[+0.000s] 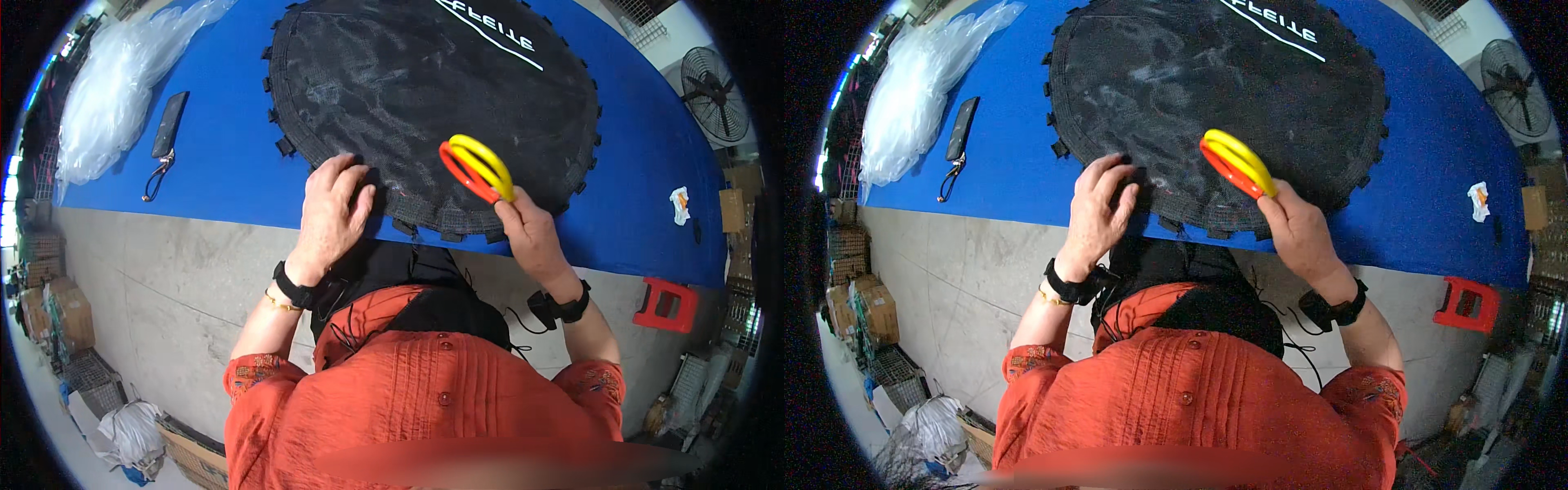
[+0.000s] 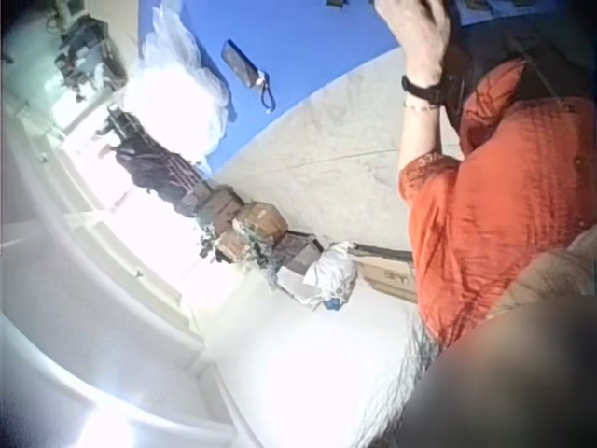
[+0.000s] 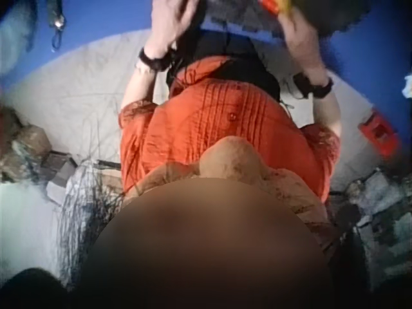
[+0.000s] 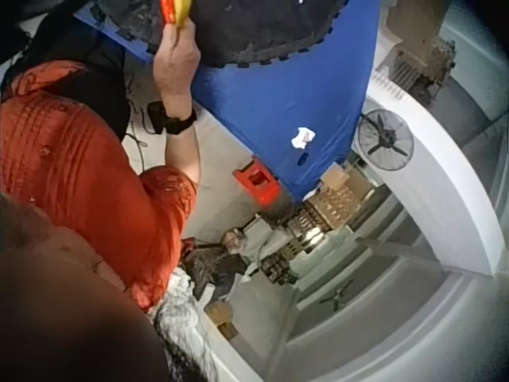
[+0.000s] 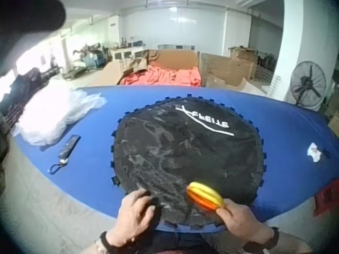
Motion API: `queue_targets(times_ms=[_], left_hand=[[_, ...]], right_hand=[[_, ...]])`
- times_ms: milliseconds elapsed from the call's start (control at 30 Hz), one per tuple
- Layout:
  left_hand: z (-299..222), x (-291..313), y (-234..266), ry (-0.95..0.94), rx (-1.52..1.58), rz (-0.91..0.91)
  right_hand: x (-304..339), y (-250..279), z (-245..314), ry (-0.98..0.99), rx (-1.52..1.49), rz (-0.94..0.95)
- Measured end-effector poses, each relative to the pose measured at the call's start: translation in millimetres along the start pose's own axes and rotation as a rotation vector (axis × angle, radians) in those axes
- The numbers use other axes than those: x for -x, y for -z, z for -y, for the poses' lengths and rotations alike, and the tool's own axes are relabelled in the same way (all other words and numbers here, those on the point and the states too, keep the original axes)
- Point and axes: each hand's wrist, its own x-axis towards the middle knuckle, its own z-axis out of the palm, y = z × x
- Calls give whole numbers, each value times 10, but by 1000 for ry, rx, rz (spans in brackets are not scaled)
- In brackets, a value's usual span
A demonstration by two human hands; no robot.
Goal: Trimming the excess material from a circular mesh mat using scissors at a workbench.
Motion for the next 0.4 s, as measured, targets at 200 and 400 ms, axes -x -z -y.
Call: queue_targets(times_ms=[200,400], left_hand=[[32,188,-117,-40,-133,13],[95,214,-156,-63,-188,35]], right_hand=[[-38,-177,92,91,63,100],[-189,-307,155,145,167,164]])
